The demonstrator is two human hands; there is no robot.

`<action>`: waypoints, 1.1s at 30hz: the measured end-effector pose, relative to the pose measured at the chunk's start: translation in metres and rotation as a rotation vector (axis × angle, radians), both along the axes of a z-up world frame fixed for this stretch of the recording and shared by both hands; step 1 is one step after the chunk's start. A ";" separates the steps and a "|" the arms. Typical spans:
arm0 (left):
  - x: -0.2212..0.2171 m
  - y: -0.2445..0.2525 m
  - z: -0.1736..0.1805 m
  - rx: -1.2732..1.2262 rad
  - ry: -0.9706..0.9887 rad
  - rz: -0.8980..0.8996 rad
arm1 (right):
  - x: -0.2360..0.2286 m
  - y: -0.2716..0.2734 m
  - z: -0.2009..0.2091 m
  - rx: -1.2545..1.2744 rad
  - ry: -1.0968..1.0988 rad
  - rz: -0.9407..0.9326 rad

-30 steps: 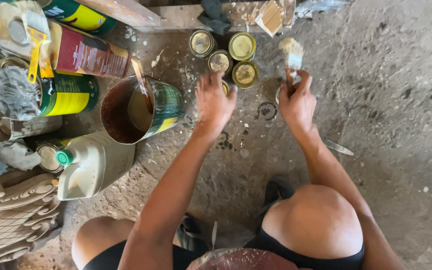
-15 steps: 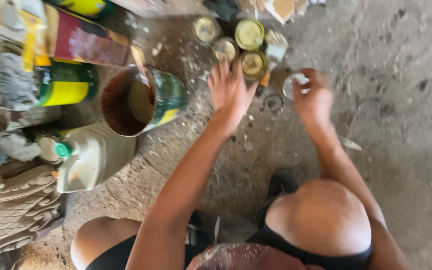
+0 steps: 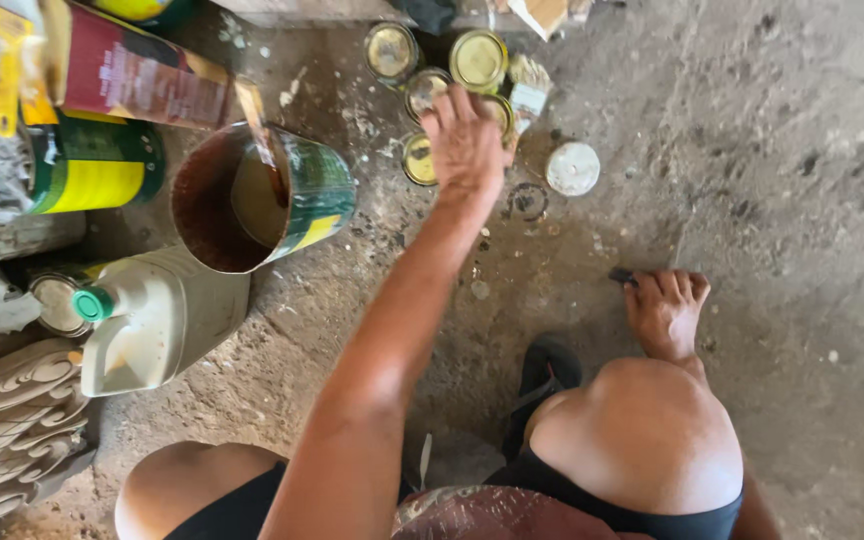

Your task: The person opens a large paint can and stirs the contents with a stick. They then pour the paint into a larger bucket and add a liquid from a plastic jug. Finally, they open a small jar and stir its contents into the bucket.

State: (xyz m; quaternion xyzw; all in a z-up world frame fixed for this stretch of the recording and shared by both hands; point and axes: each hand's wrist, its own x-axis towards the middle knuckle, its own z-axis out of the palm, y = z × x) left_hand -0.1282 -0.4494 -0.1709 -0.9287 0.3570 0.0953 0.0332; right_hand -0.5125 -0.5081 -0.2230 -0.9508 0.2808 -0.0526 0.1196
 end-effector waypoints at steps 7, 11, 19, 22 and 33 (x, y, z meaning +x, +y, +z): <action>-0.014 0.008 0.002 -0.160 0.046 0.029 | -0.009 0.006 -0.009 -0.027 -0.005 -0.030; -0.032 0.034 0.020 -0.291 0.060 -0.076 | -0.013 0.003 -0.009 -0.060 -0.034 0.009; -0.040 0.191 0.042 -0.259 0.162 -0.253 | 0.044 -0.008 0.022 0.087 -0.207 0.082; -0.025 0.234 0.046 -0.091 0.114 -0.426 | 0.098 0.009 0.048 0.241 -0.324 0.160; -0.043 0.251 0.059 -0.247 0.184 0.035 | 0.243 0.081 0.092 0.236 -0.308 0.523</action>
